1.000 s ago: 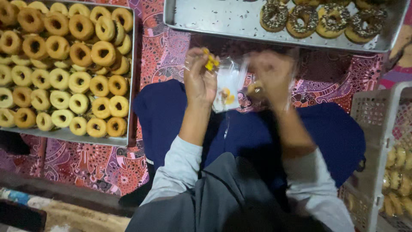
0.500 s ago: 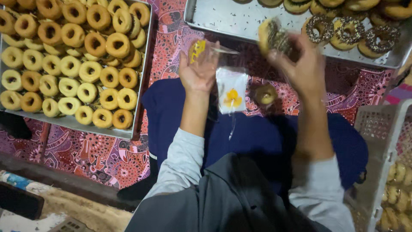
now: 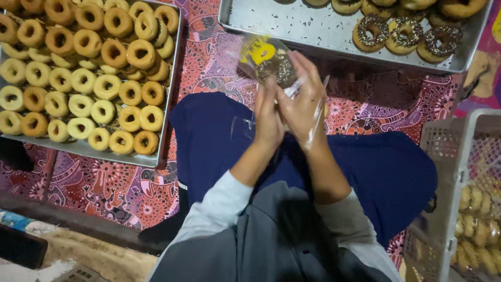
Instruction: The person sits on the floor and repeatedly picks donuts from metal trays, places them into clear plastic bags, and sets the sealed bags into a white basket. The person handles both plain and sprinkled donuts one at a time.
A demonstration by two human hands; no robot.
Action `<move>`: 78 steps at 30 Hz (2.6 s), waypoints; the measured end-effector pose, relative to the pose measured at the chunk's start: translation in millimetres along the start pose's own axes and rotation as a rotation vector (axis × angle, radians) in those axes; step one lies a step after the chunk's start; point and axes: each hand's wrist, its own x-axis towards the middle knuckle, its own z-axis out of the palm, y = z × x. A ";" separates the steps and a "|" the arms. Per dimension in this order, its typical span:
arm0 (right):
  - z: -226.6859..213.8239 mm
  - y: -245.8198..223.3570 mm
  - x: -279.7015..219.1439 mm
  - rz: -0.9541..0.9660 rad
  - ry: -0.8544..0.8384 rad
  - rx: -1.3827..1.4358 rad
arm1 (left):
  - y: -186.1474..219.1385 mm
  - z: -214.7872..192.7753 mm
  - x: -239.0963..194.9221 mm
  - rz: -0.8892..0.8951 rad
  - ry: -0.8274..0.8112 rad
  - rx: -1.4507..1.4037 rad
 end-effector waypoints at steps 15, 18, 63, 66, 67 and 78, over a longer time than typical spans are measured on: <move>28.1 -57.1 -63.0 -0.207 -0.369 -0.043 | 108.7 -109.3 -105.1 0.277 0.179 0.661; 43.2 -68.3 -70.9 -0.321 -0.472 -0.153 | 103.5 -123.7 -101.8 0.195 0.247 0.484; 105.9 38.6 -96.7 0.321 -0.277 0.600 | 88.0 -153.4 -73.6 0.153 0.117 0.817; 112.0 51.4 -86.0 0.284 -0.259 0.647 | 93.6 -154.3 -56.2 0.058 0.108 0.687; 113.2 54.9 -81.3 0.281 -0.266 0.661 | 95.1 -153.5 -49.8 0.061 0.102 0.721; 103.5 29.0 -40.8 0.314 -0.227 0.677 | 123.1 -117.4 -25.6 0.391 -0.140 1.161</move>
